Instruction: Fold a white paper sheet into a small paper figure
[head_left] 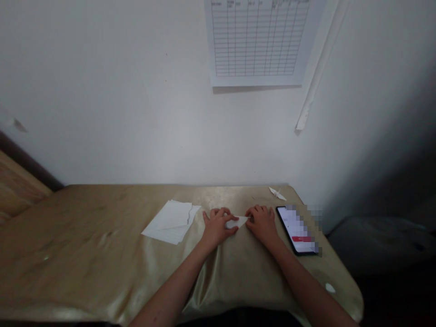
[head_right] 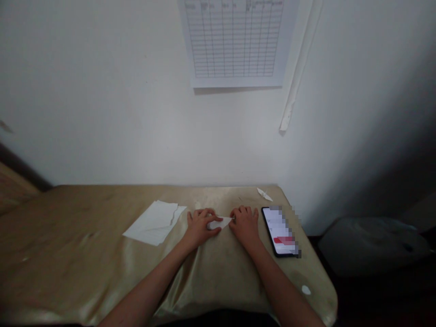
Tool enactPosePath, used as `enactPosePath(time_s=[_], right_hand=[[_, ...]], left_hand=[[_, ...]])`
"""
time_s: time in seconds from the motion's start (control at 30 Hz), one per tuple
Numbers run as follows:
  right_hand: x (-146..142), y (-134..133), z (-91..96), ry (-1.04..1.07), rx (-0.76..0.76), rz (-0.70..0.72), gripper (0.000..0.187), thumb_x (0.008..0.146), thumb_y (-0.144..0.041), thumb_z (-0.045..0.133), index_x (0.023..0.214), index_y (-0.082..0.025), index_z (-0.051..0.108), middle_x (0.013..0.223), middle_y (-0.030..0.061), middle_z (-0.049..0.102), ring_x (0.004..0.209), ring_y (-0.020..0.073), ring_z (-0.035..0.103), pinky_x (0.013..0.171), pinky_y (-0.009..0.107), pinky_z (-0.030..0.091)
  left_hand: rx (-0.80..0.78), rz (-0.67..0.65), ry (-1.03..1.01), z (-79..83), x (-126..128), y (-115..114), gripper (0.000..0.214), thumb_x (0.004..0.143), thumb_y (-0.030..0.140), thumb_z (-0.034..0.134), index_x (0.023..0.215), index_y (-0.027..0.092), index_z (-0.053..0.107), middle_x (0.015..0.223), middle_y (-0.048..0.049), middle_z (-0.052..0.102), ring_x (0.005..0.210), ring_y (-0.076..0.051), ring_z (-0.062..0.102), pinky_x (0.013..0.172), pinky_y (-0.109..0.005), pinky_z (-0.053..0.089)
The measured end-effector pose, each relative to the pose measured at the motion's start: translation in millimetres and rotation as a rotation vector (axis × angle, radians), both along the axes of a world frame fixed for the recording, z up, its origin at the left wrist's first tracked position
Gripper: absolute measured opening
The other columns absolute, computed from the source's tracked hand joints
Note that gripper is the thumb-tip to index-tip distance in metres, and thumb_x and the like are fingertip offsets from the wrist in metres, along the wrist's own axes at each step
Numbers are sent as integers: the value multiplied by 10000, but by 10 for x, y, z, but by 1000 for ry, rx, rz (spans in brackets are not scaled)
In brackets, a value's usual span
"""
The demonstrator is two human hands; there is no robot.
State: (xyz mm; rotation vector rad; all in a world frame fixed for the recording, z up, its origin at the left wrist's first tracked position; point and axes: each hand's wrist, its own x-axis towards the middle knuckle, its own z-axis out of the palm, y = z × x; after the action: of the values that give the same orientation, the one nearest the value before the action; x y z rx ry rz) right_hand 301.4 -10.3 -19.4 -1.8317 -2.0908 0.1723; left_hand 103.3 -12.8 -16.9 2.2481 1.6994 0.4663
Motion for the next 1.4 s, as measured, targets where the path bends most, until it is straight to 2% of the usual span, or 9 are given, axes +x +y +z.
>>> enactPosePath(time_s=[0.23,0.53,0.9,1.13,1.4], right_hand=[[20,35,-37,8,3,12,188,882,-226,559,1021,-265,679,1138,65,681,1154,280,513,1097,543,226],[33,36,-40,-9,41,27,150,892,-260,595,1003,-268,696,1114,50,683,1164,273,530,1140,555,178],[146,124,-49,55,4,42,201,905,-184,555,958,-262,732,1083,49,693,1127,247,548,1049,400,303],[161,82,-60,93,42,53,205,919,-212,536,974,-261,728,1083,55,675,1122,243,542,1072,407,292],[119,47,-45,60,19,29,145,895,-317,619,994,-267,711,1107,58,658,1148,265,532,1088,455,273]], left_hand=[[7,-1,-2,10,11,-14,325,828,450,758,1152,457,731,1321,3,607,1307,-338,446,1133,-806,36],[28,-3,7,14,38,-33,290,861,489,713,1142,424,739,1320,-4,596,1307,-341,439,1143,-791,55],[14,15,17,15,61,-18,316,823,496,758,1127,412,739,1320,-19,603,1300,-347,444,1128,-805,48],[22,-63,6,12,-38,16,250,919,447,660,1158,462,731,1304,3,605,1292,-312,446,1154,-760,67],[23,-77,19,-15,-66,33,284,902,446,689,1184,469,711,1312,6,597,1306,-309,437,1148,-773,44]])
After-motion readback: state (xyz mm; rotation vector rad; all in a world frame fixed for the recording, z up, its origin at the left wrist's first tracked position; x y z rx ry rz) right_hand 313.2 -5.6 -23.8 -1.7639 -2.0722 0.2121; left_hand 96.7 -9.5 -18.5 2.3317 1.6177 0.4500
